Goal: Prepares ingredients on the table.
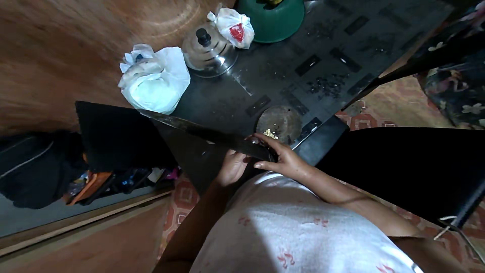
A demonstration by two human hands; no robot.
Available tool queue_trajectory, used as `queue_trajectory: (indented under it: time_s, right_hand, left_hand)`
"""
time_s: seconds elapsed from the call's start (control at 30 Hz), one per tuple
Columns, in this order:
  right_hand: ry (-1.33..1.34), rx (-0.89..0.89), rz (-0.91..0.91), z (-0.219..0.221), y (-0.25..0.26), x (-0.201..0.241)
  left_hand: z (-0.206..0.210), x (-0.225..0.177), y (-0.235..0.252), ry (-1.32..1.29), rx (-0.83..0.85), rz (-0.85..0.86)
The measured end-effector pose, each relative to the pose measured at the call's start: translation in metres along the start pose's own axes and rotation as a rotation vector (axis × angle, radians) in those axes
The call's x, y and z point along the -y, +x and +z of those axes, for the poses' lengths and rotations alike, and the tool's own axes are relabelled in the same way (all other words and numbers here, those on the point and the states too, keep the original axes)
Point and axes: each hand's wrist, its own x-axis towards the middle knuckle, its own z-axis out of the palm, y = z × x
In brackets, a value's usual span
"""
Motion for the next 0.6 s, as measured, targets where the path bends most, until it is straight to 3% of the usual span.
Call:
queue_trajectory:
  time_s: [0.6]
  right_hand:
    - [0.039, 0.06, 0.018, 0.017, 0.021, 0.005]
  left_hand:
    - [0.0, -0.004, -0.015, 0.111, -0.194, 0.236]
